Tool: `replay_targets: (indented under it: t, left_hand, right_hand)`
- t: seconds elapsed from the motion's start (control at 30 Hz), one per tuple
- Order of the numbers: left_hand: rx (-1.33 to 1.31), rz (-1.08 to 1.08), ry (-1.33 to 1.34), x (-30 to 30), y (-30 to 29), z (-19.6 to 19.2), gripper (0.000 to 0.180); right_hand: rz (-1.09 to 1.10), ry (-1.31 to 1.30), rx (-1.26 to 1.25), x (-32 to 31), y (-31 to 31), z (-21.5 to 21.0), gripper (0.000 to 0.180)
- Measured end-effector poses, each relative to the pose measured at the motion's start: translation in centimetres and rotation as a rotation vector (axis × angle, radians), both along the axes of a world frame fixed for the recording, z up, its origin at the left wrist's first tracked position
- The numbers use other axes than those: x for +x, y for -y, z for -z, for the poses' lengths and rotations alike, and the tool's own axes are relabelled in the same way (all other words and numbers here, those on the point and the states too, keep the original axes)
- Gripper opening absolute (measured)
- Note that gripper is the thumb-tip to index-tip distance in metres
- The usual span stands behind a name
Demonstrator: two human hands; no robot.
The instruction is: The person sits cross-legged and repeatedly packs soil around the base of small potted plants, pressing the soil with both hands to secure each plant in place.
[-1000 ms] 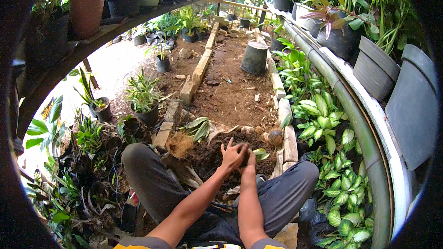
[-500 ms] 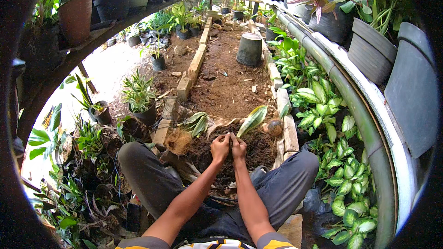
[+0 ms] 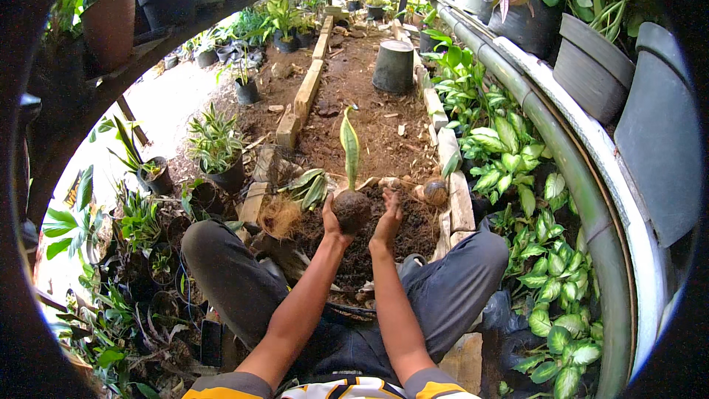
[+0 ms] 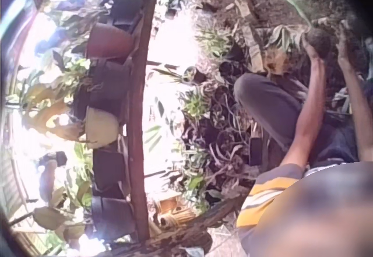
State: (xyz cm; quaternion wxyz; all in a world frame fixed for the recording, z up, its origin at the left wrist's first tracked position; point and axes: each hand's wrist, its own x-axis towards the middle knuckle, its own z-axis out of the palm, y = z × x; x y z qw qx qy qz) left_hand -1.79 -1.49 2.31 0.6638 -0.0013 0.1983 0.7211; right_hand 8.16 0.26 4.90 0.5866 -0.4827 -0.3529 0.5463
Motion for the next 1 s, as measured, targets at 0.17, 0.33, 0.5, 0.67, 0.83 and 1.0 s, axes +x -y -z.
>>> replay_targets:
  t: [0.17, 0.33, 0.5, 0.67, 0.83, 1.0]
  left_hand:
    - [0.042, -0.099, -0.12, 1.4, 0.4, 0.3, 0.061]
    - [-0.013, -0.12, -0.825, 2.3, 0.5, -1.1, 0.06]
    - [0.022, -0.114, -1.149, 1.9, -0.8, -3.2, 0.063]
    - [-0.128, 0.073, -1.042, 2.1, 0.3, -2.7, 0.052]
    - [-0.172, 0.164, -0.826, 2.6, 0.7, -0.3, 0.043]
    - [-0.181, 0.185, -0.653, 2.2, 0.8, 2.9, 0.034]
  right_hand:
    - [-0.073, -0.235, -0.137, -2.2, 0.9, 1.8, 0.057]
    - [-0.139, -0.702, -0.099, 0.4, 0.5, 1.5, 0.044]
    - [-0.138, -0.597, -0.046, 1.3, -0.4, 2.4, 0.04]
    - [0.116, -0.167, 0.101, -0.4, -0.2, 4.0, 0.043]
    - [0.351, 0.083, 0.048, -0.4, 1.2, 3.8, 0.052]
    - [0.279, 0.225, -0.079, -1.4, 2.2, 2.9, 0.055]
